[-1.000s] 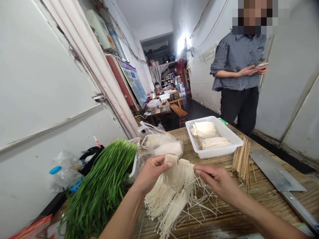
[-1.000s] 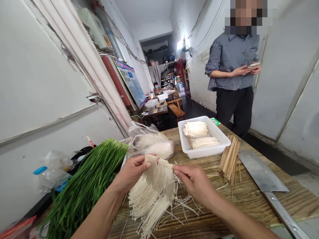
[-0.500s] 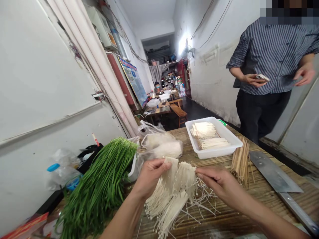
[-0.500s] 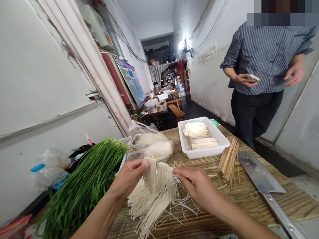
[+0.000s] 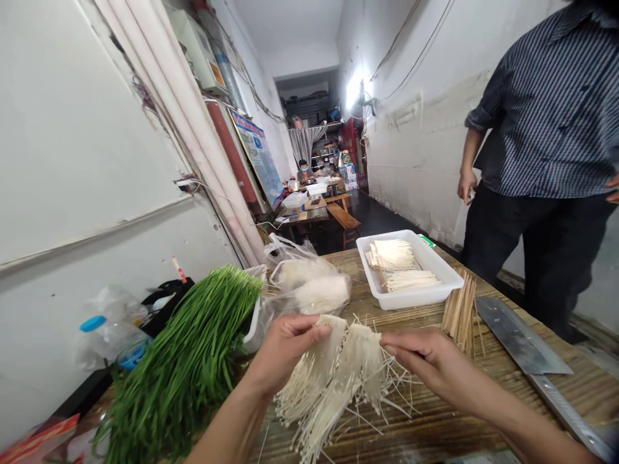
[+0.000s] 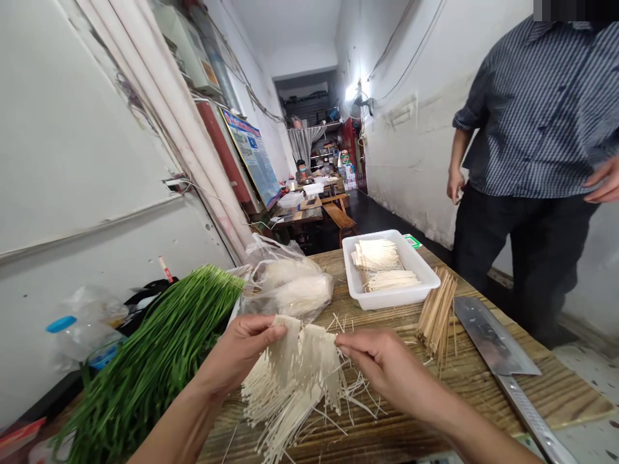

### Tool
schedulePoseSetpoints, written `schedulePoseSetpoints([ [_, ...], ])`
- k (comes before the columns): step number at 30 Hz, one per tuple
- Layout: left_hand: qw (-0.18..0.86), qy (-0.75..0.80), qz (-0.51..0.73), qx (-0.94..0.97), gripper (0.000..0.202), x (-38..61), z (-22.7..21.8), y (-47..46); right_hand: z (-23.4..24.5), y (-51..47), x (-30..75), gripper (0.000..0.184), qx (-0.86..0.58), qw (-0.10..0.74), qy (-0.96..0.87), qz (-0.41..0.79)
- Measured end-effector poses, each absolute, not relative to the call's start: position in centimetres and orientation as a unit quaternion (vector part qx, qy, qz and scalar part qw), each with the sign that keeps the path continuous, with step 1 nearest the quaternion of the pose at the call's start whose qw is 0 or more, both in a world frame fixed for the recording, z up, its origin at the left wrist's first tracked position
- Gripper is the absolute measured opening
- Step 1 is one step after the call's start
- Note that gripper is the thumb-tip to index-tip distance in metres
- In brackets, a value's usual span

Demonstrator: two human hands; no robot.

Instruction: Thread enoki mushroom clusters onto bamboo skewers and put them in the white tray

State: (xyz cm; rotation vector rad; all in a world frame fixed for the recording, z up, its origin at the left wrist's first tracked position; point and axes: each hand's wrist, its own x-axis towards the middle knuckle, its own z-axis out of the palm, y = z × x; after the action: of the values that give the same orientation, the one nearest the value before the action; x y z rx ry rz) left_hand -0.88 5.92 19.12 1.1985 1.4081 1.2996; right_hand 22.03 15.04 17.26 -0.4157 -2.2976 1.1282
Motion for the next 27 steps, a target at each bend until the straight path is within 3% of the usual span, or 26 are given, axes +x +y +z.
schedulePoseSetpoints([
  [15, 0.378, 0.591, 0.513, 0.495, 0.03, -0.7, 18.3, 5.2, 17.5, 15.1, 22.5, 0.031, -0.15, 0.254, -0.87, 0.395],
  [27, 0.4, 0.576, 0.489, 0.518, 0.025, 0.3, 18.7, 5.4, 17.5, 15.2, 22.6, 0.029, -0.161, 0.238, -0.869, 0.403],
])
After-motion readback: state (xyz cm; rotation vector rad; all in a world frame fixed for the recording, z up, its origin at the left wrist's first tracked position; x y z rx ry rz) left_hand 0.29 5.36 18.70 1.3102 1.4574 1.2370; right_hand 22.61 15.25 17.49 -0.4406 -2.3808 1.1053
